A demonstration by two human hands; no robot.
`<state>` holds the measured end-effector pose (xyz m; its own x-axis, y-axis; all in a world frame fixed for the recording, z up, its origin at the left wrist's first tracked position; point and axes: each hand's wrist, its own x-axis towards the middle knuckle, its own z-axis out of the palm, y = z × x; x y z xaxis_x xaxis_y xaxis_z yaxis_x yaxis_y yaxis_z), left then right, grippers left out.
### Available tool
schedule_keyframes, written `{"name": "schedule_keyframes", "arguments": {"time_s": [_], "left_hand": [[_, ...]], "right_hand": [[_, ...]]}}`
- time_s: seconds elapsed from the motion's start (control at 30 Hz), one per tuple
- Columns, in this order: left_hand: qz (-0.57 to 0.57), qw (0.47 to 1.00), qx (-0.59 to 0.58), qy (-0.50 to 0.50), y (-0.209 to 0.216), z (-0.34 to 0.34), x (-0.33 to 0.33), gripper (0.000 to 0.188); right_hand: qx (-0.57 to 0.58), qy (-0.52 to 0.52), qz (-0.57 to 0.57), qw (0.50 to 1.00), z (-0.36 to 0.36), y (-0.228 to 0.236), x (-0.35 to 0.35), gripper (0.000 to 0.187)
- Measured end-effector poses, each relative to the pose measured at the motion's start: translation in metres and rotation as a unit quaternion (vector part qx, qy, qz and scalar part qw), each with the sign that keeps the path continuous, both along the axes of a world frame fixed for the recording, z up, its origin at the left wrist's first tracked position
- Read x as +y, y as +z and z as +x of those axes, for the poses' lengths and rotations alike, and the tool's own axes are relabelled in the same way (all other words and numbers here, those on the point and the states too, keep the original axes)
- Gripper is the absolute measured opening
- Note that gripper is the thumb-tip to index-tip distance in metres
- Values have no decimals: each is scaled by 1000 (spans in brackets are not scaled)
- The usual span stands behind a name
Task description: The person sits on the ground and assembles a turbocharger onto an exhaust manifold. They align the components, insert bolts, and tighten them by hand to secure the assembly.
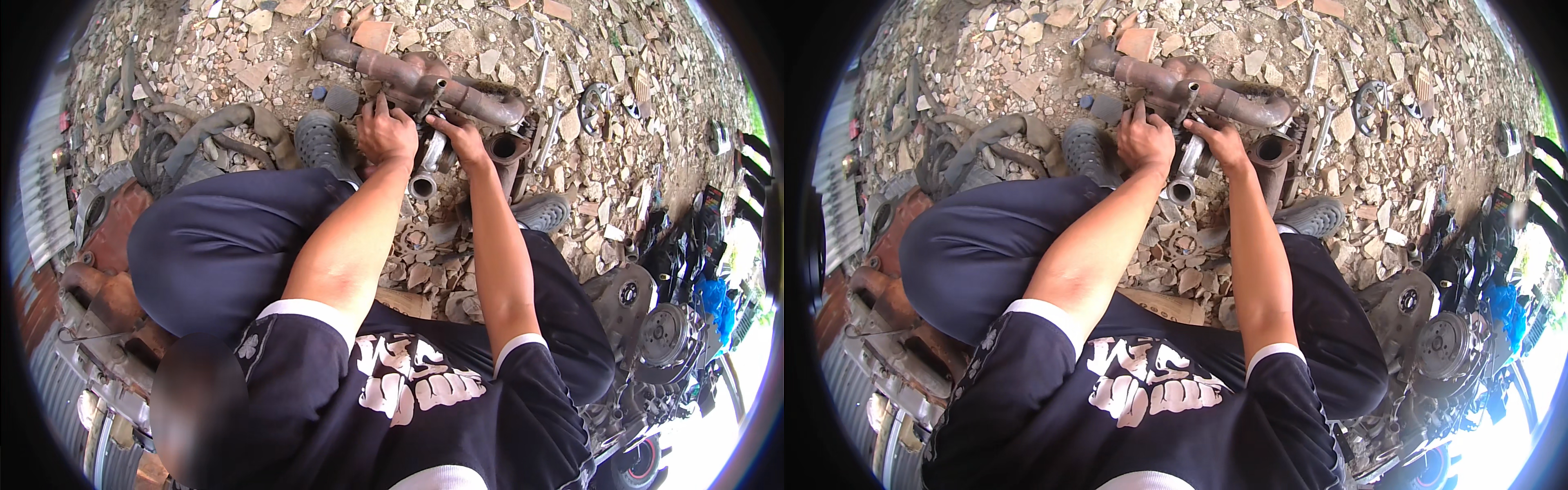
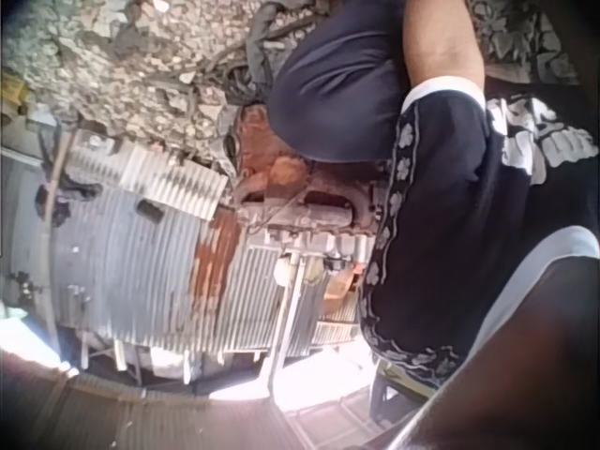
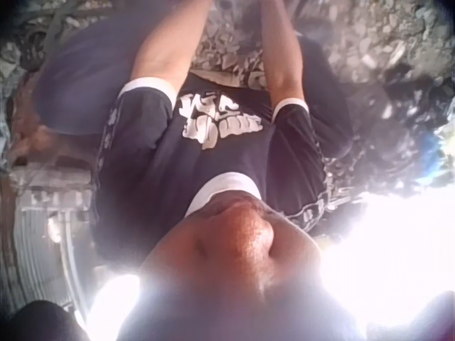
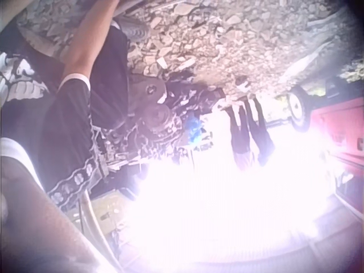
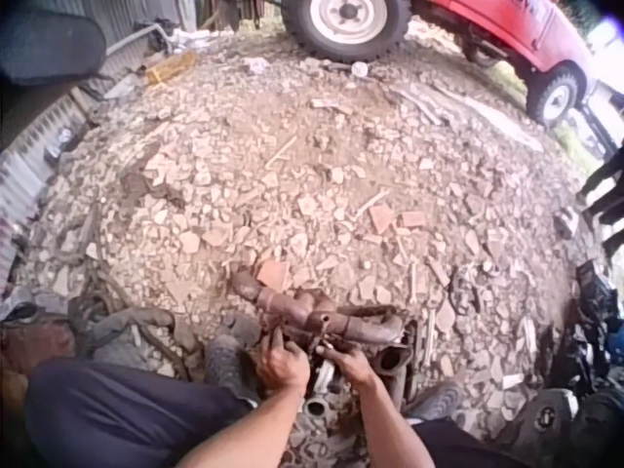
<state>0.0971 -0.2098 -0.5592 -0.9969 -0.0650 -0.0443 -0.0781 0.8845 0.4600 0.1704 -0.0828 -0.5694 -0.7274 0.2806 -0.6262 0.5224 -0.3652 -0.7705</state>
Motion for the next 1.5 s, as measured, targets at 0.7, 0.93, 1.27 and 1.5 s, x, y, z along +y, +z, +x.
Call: {"name": "schedule_keyframes", "arguments": {"time_s": [0.7,0.93,1.27,1.5], "left_hand": [[8,1000,21,1,-5,1,-2,39],[8,999,-31,6,3,0,0,42],[11,1000,10,-3,-6,1,-2,40],[5,1000,-1,-3,-3,0,-2,41]], "right_hand": [[-62,-68,131,987,4,-23,-17,41],[-97,-105,101,985,5,-22,-19,38],[-95,-120,117,981,1,-18,-21,46],[-97,-119,50,987,-3,-13,-21,33]]}}
